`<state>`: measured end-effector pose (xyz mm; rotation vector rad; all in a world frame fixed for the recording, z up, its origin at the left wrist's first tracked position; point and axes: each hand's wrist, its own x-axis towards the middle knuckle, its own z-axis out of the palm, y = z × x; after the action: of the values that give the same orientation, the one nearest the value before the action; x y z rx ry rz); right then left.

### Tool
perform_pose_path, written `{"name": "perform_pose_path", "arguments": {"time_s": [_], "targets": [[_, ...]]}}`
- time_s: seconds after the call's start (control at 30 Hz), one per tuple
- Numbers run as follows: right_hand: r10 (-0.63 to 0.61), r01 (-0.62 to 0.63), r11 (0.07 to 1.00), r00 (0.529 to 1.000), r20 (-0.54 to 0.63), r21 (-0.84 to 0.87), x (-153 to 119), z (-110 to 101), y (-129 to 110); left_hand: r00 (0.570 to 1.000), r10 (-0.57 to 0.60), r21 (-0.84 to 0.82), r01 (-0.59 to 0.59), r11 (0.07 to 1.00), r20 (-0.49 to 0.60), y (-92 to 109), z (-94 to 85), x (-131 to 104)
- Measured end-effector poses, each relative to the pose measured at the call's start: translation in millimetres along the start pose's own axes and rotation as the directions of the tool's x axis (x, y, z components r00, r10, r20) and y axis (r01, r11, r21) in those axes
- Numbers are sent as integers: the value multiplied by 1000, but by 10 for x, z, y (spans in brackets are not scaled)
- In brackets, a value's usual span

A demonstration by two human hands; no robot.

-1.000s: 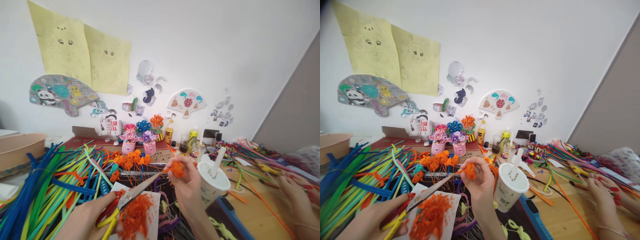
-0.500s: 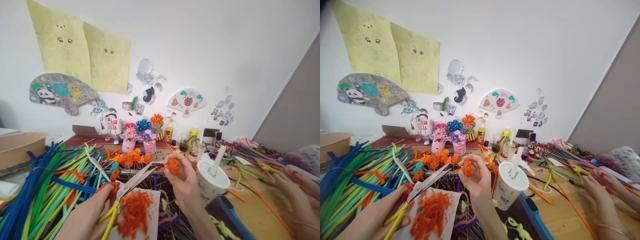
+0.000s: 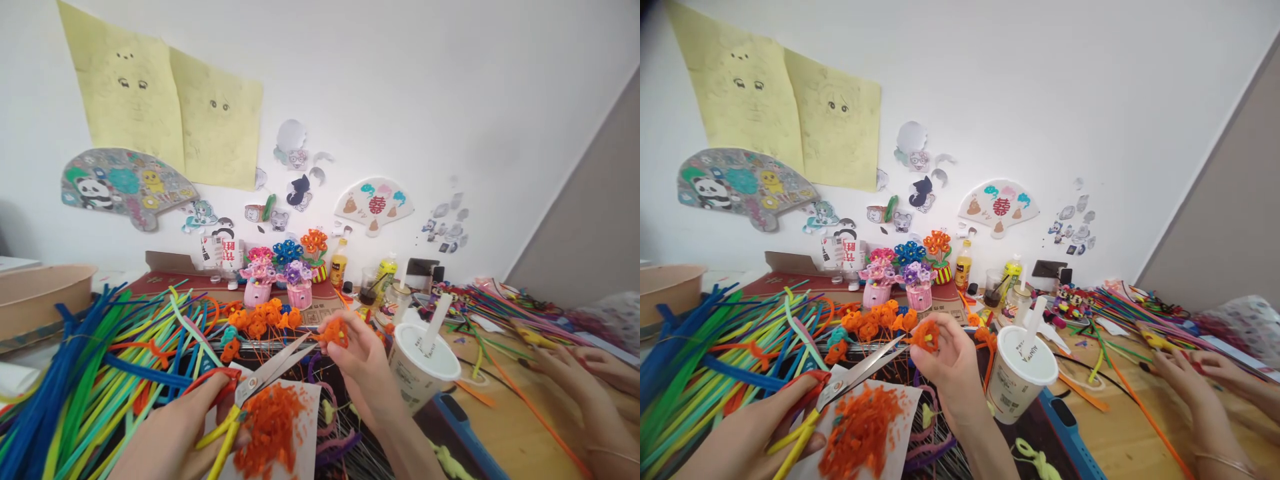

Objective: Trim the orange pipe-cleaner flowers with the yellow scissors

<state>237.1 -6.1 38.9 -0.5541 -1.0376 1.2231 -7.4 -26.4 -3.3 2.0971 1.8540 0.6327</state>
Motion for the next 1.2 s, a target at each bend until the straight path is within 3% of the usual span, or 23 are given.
{"name": "perform_pose_path", "arguments": {"time_s": [0.13,0.33,0.5,0.7,1.0,1.2], "targets": [[-2,1,999,1000,-26,-50,10,-21,9,999,-46,30,46,999,16,58,-57,3],[-32,17,942,999,-40,-334,47,-101,-18,994,-103,61,104,993,-20,115,-150,22],[-32,35,942,999,15,-333,79,-130,-32,991,-130,56,132,990,-36,158,-182,19],[55,-47,956,998,19,-290,82,-152,7,991,-132,70,134,989,-25,94,-123,19],[20,-23,921,1000,-10,-389,105,-154,53,999,-42,114,46,992,-34,75,-127,-23],[28,11,893,996,80,-449,79,-112,-2,997,-52,171,62,983,-62,40,-133,-5]]}}
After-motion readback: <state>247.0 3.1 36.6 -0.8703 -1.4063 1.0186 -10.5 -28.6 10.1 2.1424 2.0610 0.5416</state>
